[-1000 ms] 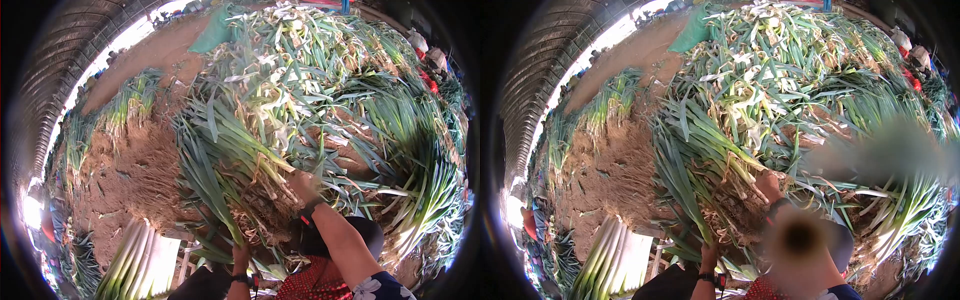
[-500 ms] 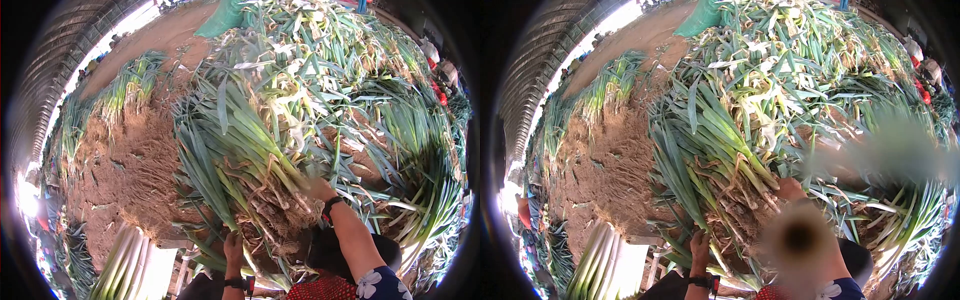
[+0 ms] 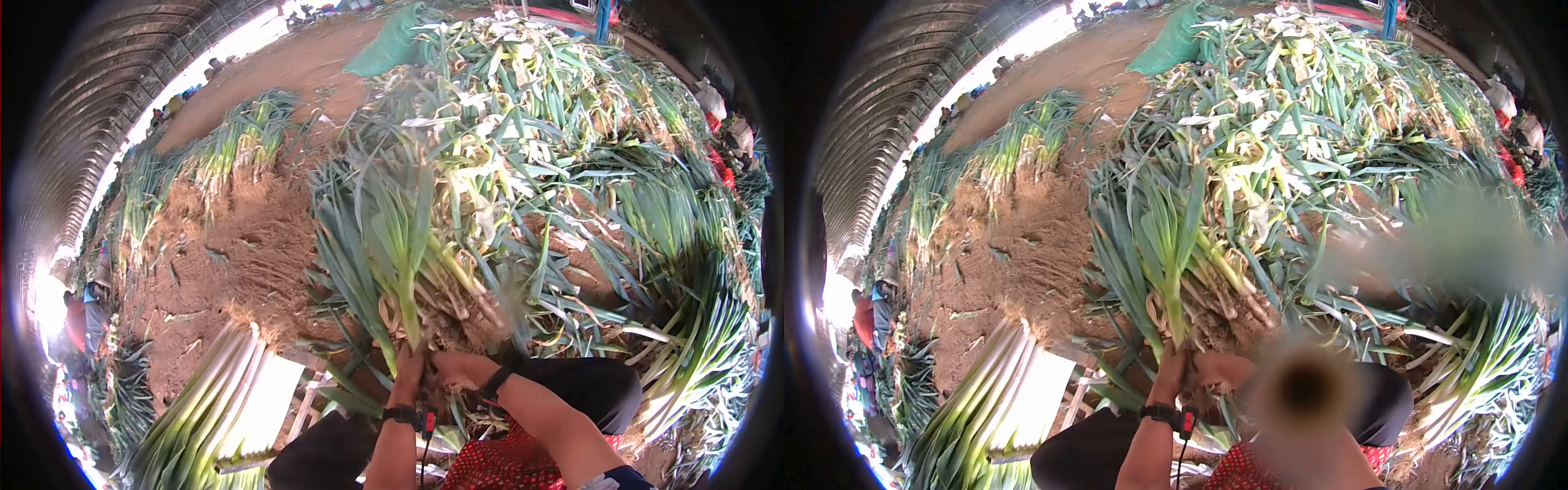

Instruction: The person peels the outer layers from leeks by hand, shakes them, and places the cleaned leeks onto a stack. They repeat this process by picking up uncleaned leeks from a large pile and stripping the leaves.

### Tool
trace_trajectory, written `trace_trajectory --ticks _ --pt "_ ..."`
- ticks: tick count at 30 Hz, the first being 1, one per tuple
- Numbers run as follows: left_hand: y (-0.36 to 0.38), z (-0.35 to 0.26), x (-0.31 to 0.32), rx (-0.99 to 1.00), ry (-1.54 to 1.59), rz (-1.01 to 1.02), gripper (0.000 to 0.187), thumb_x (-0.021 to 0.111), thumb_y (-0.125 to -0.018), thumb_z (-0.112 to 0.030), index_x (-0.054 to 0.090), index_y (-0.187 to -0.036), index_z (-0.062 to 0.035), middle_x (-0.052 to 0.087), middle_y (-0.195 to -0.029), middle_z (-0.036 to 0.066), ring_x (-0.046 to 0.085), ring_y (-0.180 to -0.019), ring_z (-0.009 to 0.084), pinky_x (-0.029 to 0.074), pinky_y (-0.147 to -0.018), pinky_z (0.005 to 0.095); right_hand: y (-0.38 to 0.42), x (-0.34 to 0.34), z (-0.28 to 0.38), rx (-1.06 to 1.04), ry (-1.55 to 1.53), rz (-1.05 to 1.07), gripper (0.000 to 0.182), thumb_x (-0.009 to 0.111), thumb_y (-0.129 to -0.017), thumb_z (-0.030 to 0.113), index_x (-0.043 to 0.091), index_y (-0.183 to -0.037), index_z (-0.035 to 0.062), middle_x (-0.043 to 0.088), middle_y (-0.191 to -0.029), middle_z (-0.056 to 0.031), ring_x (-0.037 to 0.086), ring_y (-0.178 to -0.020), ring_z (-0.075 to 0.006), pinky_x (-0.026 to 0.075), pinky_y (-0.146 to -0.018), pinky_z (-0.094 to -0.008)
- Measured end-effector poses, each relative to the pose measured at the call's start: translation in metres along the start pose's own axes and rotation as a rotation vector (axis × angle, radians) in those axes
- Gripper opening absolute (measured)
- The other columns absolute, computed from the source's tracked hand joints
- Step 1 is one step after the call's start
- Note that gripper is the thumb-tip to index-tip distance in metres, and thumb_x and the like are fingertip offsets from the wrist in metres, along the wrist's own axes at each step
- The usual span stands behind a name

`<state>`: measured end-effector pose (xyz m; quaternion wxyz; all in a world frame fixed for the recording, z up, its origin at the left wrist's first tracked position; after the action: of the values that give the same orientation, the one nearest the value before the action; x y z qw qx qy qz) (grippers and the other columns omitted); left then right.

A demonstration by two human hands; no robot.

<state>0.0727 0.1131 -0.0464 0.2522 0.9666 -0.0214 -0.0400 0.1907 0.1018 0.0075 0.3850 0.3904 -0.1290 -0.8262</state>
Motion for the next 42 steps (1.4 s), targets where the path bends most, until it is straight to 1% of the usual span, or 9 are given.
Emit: trace_trajectory --ticks 3,10,16,19,24,29,32,37,42 --pt "0.040 0.067 -0.032 -0.074 0.080 -0.081 0.038 0.063 -0.090 -0.028 0.057 -0.108 0.0040 0.063 -0.087 0.010 0.061 -0.078 0.0205 0.049 -0.069 0.0356 0.014 0.040 0.014 -0.093 -0.061 0.178 0.044 0.066 -0.079 0.038 0.067 -0.095 -0.0025 0.067 -0.084 -0.0228 0.065 -0.077 -0.0340 0.051 -0.071 -0.0434" --pt "0.126 0.038 -0.026 0.221 -0.258 -0.237 0.031 0.064 -0.089 -0.025 0.056 -0.102 0.0026 0.063 -0.076 0.013 0.061 -0.065 0.0211 0.049 -0.060 0.0354 -0.010 -0.026 -0.051 0.173 -0.436 -0.599 0.035 0.064 -0.087 0.034 0.069 -0.099 0.0006 0.068 -0.082 -0.0137 0.065 -0.079 -0.0248 0.050 -0.073 -0.0397" --pt "0.172 -0.040 -0.006 0.265 -0.170 -0.088 0.039 0.063 -0.093 -0.028 0.054 -0.116 0.0016 0.063 -0.080 0.008 0.058 -0.068 0.0142 0.048 -0.061 0.0317 -0.006 -0.075 0.015 -0.068 -1.737 -0.653 0.039 0.069 -0.087 0.025 0.059 -0.118 0.0033 0.065 -0.103 -0.0062 0.064 -0.085 -0.0217 0.055 -0.076 -0.0372" --pt "0.161 -0.060 -0.012 0.531 -0.198 -0.117 0.041 0.063 -0.094 -0.031 0.054 -0.117 0.0019 0.063 -0.087 0.008 0.058 -0.075 0.0134 0.048 -0.066 0.0309 0.012 -0.126 0.057 -0.282 -1.773 -0.648 0.038 0.075 -0.083 0.022 0.060 -0.115 0.0050 0.065 -0.099 -0.0053 0.064 -0.085 -0.0210 0.056 -0.074 -0.0374" --pt "0.144 -0.129 -0.012 0.517 0.281 0.129 0.065 0.055 -0.095 -0.050 0.045 -0.134 0.0008 0.058 -0.117 0.009 0.053 -0.103 0.0163 0.043 -0.091 0.0321 0.063 -0.168 0.112 -0.412 -1.583 -0.567 0.039 0.078 -0.080 0.016 0.061 -0.113 0.0045 0.065 -0.097 -0.0054 0.064 -0.084 -0.0198 0.054 -0.075 -0.0364" --pt "0.145 -0.220 0.003 0.710 0.435 0.161 0.040 0.056 -0.098 -0.024 0.050 -0.130 0.0002 0.060 -0.115 0.006 0.054 -0.100 0.0150 0.044 -0.088 0.0291 0.103 -0.156 0.148 -0.558 -1.562 -0.527 0.038 0.073 -0.085 0.015 0.059 -0.119 0.0040 0.066 -0.104 -0.0051 0.064 -0.093 -0.0167 0.053 -0.081 -0.0325" --pt "0.141 -0.222 0.008 0.767 0.267 -0.251 0.033 0.054 -0.099 -0.023 0.058 -0.119 0.0035 0.061 -0.104 0.006 0.053 -0.093 0.0157 0.044 -0.082 0.0293 0.100 -0.150 0.137 -0.598 -1.468 -0.601 0.040 0.072 -0.087 0.017 0.059 -0.122 0.0046 0.065 -0.108 -0.0049 0.063 -0.094 -0.0150 0.051 -0.084 -0.0321" --pt "0.114 -0.168 0.024 0.415 0.588 -0.387 0.043 0.047 -0.101 -0.036 0.048 -0.128 -0.0037 0.057 -0.107 0.006 0.056 -0.097 0.0189 0.049 -0.081 0.0341 0.125 -0.168 0.119 -0.482 -1.527 -0.755 0.038 0.074 -0.086 0.025 0.062 -0.116 0.0049 0.068 -0.102 -0.0056 0.064 -0.083 -0.0121 0.053 -0.068 -0.0280" --pt "0.101 -0.155 0.039 0.329 0.925 -0.310 0.045 0.041 -0.100 -0.047 0.055 -0.106 -0.0048 0.056 -0.096 0.006 0.056 -0.086 0.0207 0.048 -0.080 0.0361 0.137 -0.179 0.104 -0.563 -1.349 -1.062 0.026 0.071 -0.089 0.025 0.064 -0.105 0.0053 0.065 -0.082 -0.0008 0.061 -0.067 -0.0076 0.049 -0.054 -0.0211"
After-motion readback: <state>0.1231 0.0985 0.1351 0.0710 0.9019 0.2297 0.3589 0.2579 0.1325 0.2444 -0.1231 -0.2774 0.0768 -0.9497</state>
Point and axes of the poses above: each hand's wrist, its own y-axis away from the middle knuckle, its own x-axis out of the palm, z = x × y, the point moved 7 cm from there along -y, towards the middle knuckle
